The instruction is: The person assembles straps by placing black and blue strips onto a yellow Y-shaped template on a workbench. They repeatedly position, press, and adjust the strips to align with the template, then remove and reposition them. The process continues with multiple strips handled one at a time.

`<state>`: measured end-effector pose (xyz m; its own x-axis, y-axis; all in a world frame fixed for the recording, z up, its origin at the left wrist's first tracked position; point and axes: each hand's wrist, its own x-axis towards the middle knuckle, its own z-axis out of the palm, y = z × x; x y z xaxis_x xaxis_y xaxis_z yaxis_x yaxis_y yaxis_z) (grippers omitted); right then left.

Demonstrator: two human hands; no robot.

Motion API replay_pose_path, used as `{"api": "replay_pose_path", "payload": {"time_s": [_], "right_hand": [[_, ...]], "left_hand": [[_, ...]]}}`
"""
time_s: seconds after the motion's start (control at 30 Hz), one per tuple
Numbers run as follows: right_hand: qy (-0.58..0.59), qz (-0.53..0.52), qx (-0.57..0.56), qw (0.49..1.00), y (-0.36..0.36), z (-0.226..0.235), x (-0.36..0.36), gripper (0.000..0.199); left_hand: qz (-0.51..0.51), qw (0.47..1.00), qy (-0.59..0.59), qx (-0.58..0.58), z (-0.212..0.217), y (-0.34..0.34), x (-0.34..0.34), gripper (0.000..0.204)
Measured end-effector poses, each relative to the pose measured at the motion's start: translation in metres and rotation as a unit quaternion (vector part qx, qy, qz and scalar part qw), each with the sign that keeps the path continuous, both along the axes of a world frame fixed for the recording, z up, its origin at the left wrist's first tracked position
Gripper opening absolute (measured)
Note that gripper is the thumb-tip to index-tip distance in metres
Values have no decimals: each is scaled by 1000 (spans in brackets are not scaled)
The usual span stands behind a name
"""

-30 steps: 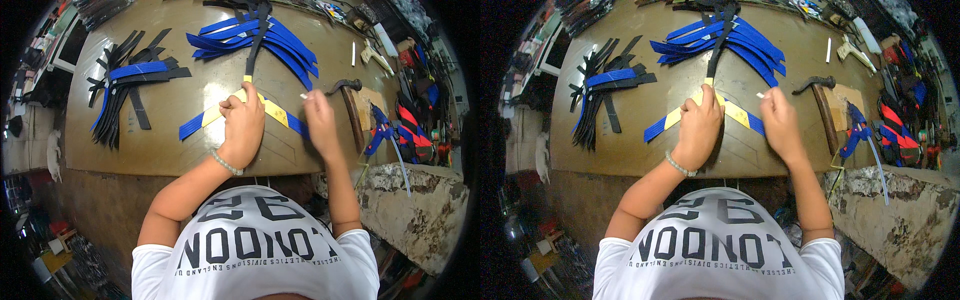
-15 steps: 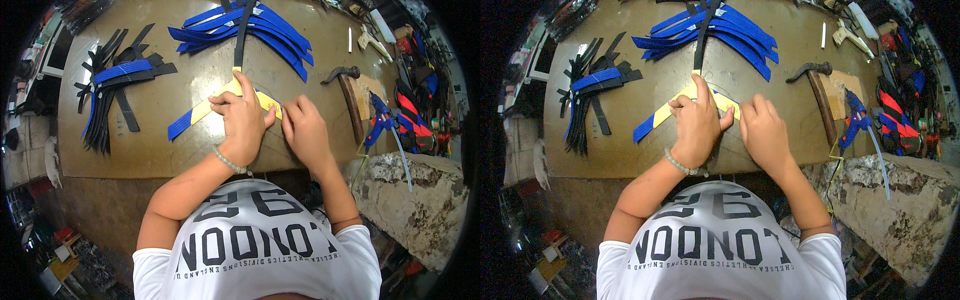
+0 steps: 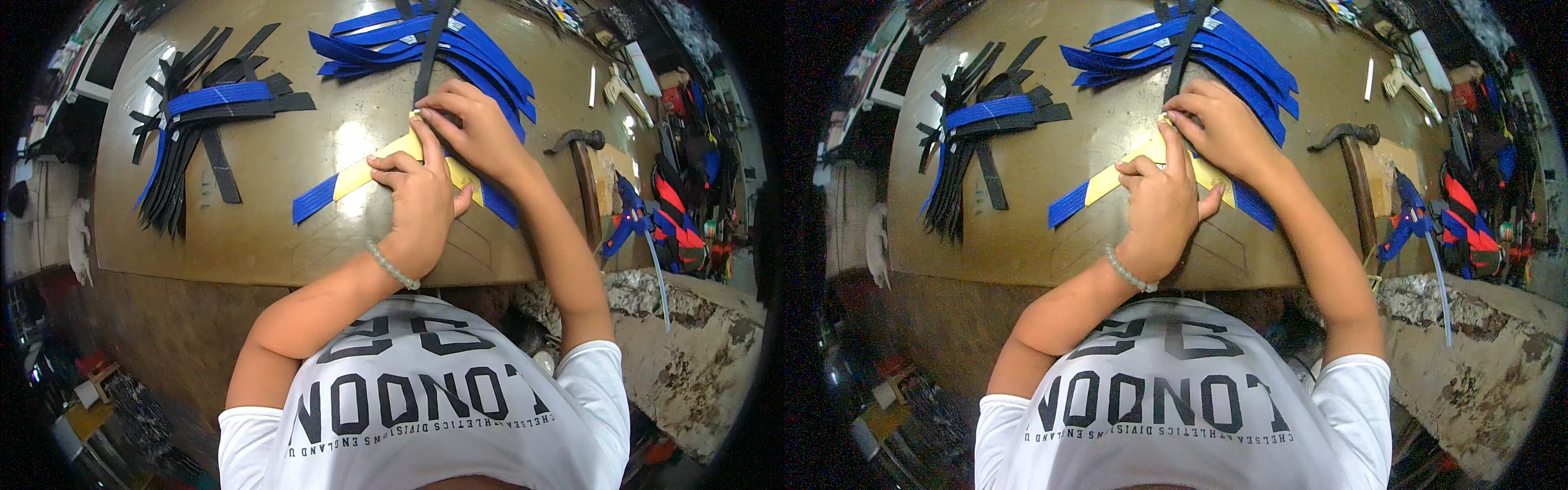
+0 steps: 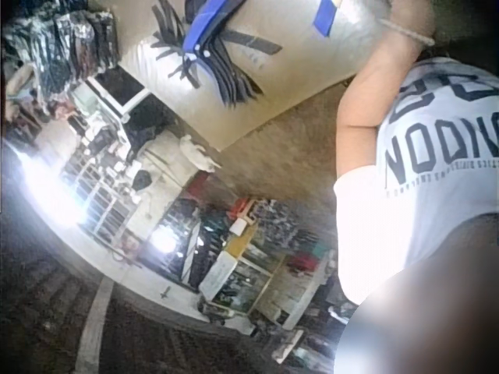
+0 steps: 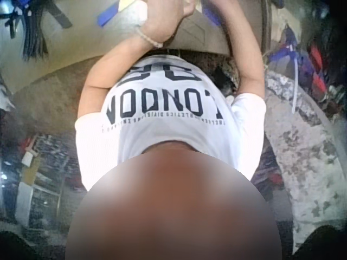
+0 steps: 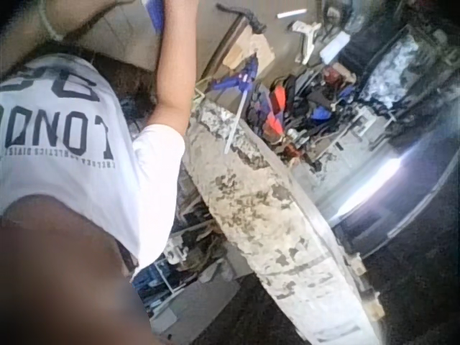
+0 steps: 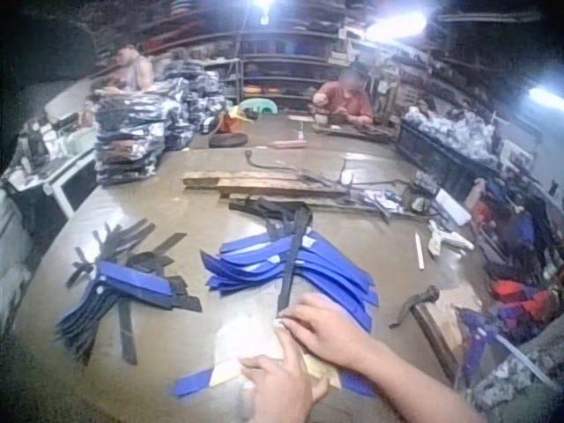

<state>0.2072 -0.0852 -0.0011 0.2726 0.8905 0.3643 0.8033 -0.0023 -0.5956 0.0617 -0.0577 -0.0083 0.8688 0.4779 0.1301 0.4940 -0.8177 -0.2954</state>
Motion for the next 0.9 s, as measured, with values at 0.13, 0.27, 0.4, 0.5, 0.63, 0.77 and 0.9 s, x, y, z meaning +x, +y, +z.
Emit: {"api": "replay_pose_path", "payload": {"time_s": [0.13,0.27,0.4,0.5,0.63,0.77,0.9], "right_hand": [[-86,13,-29,996,9,-3,2,15],[-129,13,-14,991,0,-6,2,17],[-169,5,-15,986,-8,-2,5,19],[-87,-19,63,994,-6,2,2,19],[-51,-39,11,998,2,2,-19,13],[-121,-58,-35,990,2,9,-33,13],[-89,-41,-60,993,10,21,-48,15]], "left_hand": [[6,1000,0,-21,-2,0,1,100],[10,1000,6,-24,-2,-1,2,98],[8,1000,-12,-23,-1,0,1,97],[3,1000,16,-7,-1,-1,1,97],[1,1000,-9,-14,-3,-3,-5,90],[-35,975,-156,-151,-7,1,-39,81],[-61,952,-215,-208,-14,5,-76,76]]}}
